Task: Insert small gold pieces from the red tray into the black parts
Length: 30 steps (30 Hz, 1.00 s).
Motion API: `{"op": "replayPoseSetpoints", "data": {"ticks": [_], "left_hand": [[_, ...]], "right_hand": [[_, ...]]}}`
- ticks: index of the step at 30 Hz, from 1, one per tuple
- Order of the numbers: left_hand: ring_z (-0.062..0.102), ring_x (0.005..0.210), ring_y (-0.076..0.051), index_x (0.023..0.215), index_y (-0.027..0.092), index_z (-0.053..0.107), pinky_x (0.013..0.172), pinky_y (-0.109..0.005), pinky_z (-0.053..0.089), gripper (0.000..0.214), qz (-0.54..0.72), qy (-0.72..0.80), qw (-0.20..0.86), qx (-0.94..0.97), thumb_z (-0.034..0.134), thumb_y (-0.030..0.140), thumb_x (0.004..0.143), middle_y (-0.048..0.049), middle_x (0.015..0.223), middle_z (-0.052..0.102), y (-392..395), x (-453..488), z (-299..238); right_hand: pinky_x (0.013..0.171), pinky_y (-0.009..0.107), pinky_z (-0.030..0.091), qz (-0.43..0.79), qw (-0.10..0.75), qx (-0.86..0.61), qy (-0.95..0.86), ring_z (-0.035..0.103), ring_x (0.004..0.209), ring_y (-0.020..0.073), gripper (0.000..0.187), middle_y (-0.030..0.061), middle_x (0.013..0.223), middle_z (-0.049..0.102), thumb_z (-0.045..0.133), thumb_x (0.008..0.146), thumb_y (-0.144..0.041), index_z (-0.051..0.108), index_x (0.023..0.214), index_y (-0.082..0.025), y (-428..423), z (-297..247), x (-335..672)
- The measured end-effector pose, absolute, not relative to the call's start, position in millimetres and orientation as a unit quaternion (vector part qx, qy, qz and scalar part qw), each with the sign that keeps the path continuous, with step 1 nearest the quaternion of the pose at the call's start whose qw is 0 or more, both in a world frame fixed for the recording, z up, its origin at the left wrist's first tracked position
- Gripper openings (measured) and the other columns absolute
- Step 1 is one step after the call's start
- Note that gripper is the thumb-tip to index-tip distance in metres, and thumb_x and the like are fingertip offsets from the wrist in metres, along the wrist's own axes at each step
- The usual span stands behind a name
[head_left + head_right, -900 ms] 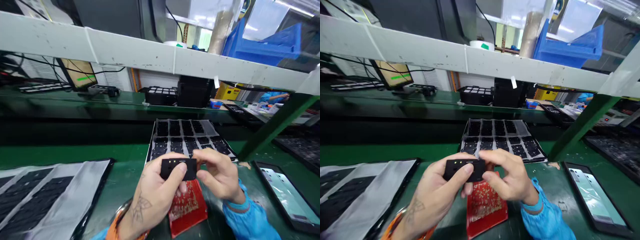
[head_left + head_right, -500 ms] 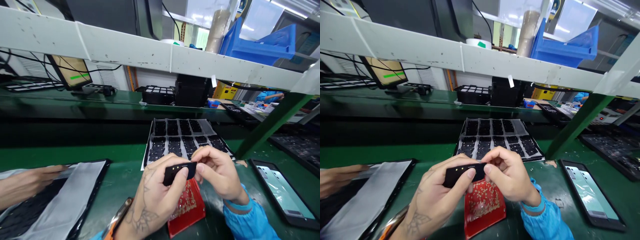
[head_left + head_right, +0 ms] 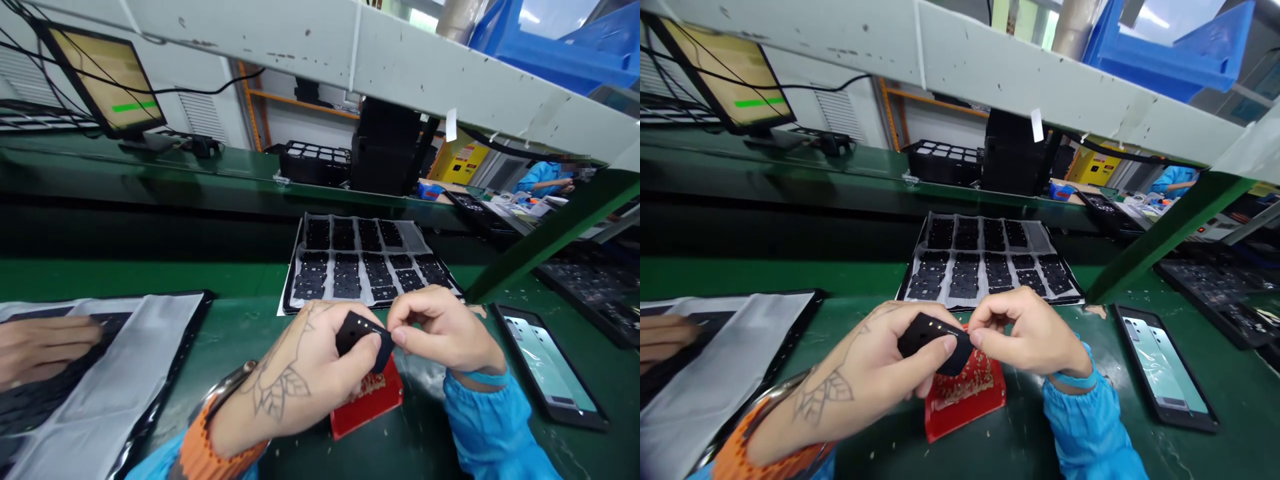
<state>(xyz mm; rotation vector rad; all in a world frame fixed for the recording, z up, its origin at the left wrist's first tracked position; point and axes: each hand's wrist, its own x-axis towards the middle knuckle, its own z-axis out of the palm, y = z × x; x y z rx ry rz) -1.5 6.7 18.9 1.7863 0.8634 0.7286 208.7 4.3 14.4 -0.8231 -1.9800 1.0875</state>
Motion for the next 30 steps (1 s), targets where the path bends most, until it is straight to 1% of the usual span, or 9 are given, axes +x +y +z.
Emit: {"op": "replayPoseSetpoints", "data": {"ticks": [3, 6, 9, 11, 16, 22, 24, 27, 30], "left_hand": [[0.052, 0.038, -0.011, 0.081, 0.018, 0.066, 0.039, -0.016, 0.040, 0.017, 0.312, 0.373, 0.543, 0.685, 0.053, 0.028, 0.086, 0.0045, 0.045, 0.057, 8.6, 0.1, 15.6], [0.053, 0.039, -0.012, 0.088, 0.017, 0.067, 0.040, -0.018, 0.043, 0.019, 0.381, 0.397, 0.519, 0.654, 0.056, 0.032, 0.086, 0.0027, 0.048, 0.059, 8.9, 2.3, 11.1], [0.056, 0.041, -0.013, 0.095, 0.014, 0.067, 0.043, -0.020, 0.047, 0.023, 0.460, 0.410, 0.479, 0.625, 0.057, 0.033, 0.086, 0.0014, 0.050, 0.060, 6.4, 4.0, 8.1], [0.059, 0.044, -0.013, 0.097, 0.013, 0.067, 0.046, -0.020, 0.049, 0.024, 0.499, 0.400, 0.448, 0.625, 0.057, 0.032, 0.088, 0.0006, 0.052, 0.062, 3.9, 4.5, 7.2], [0.062, 0.049, -0.014, 0.098, 0.012, 0.069, 0.044, -0.019, 0.048, 0.022, 0.531, 0.392, 0.393, 0.640, 0.056, 0.028, 0.090, 0.0003, 0.053, 0.063, -1.1, 4.6, 9.1], [0.065, 0.052, -0.015, 0.098, 0.013, 0.071, 0.046, -0.021, 0.050, 0.021, 0.538, 0.384, 0.342, 0.668, 0.054, 0.024, 0.091, 0.0004, 0.054, 0.063, -2.3, 3.6, 10.0], [0.065, 0.054, -0.015, 0.098, 0.014, 0.071, 0.046, -0.021, 0.050, 0.021, 0.540, 0.383, 0.330, 0.673, 0.054, 0.023, 0.091, -0.0015, 0.061, 0.067, -2.3, 4.0, 9.1], [0.066, 0.057, -0.014, 0.095, 0.016, 0.072, 0.044, -0.020, 0.048, 0.019, 0.546, 0.384, 0.317, 0.674, 0.055, 0.023, 0.090, -0.0056, 0.080, 0.073, -2.5, 5.6, 9.1], [0.068, 0.065, -0.015, 0.092, 0.017, 0.072, 0.044, -0.019, 0.047, 0.018, 0.550, 0.379, 0.312, 0.675, 0.055, 0.021, 0.089, -0.0055, 0.086, 0.073, -3.4, 7.2, 11.4]], "right_hand": [[0.057, 0.020, 0.045, 0.368, 0.419, -0.341, -0.757, 0.057, 0.065, 0.0147, 0.006, 0.0007, 0.078, 0.063, 0.061, 0.089, -0.013, 0.066, 0.088, -0.016, 2.3, 11.6, 202.7], [0.069, 0.026, 0.051, 0.212, 0.502, -0.333, -0.770, 0.061, 0.082, 0.0200, 0.013, 0.0051, 0.094, 0.063, 0.061, 0.090, -0.006, 0.068, 0.096, -0.016, -0.8, 8.7, 194.8], [0.079, 0.031, 0.053, 0.042, 0.514, -0.296, -0.804, 0.061, 0.095, 0.0235, 0.022, 0.0107, 0.108, 0.061, 0.058, 0.093, 0.001, 0.072, 0.103, -0.013, -3.2, 4.7, 187.5], [0.083, 0.033, 0.053, -0.005, 0.509, -0.282, -0.813, 0.060, 0.101, 0.0253, 0.026, 0.0139, 0.115, 0.059, 0.055, 0.096, 0.003, 0.073, 0.110, -0.011, -3.9, 0.9, 183.4], [0.089, 0.037, 0.055, -0.035, 0.521, -0.268, -0.810, 0.060, 0.106, 0.0266, 0.030, 0.0163, 0.123, 0.057, 0.051, 0.102, 0.002, 0.070, 0.122, -0.009, -3.8, -7.2, 177.5], [0.089, 0.038, 0.058, -0.036, 0.526, -0.273, -0.805, 0.060, 0.106, 0.0269, 0.036, 0.0138, 0.125, 0.057, 0.052, 0.102, 0.001, 0.067, 0.131, -0.015, -5.0, -9.6, 176.2], [0.088, 0.037, 0.059, -0.032, 0.528, -0.275, -0.803, 0.061, 0.106, 0.0268, 0.039, 0.0131, 0.125, 0.056, 0.052, 0.102, 0.001, 0.066, 0.133, -0.017, -5.6, -10.3, 175.6], [0.088, 0.037, 0.059, -0.031, 0.533, -0.277, -0.799, 0.061, 0.107, 0.0269, 0.042, 0.0119, 0.126, 0.056, 0.052, 0.101, 0.002, 0.065, 0.136, -0.019, -7.0, -12.0, 175.0], [0.089, 0.037, 0.058, -0.032, 0.534, -0.278, -0.798, 0.061, 0.107, 0.0270, 0.043, 0.0114, 0.127, 0.056, 0.052, 0.101, 0.002, 0.064, 0.136, -0.019, -8.2, -14.2, 175.3]]}}
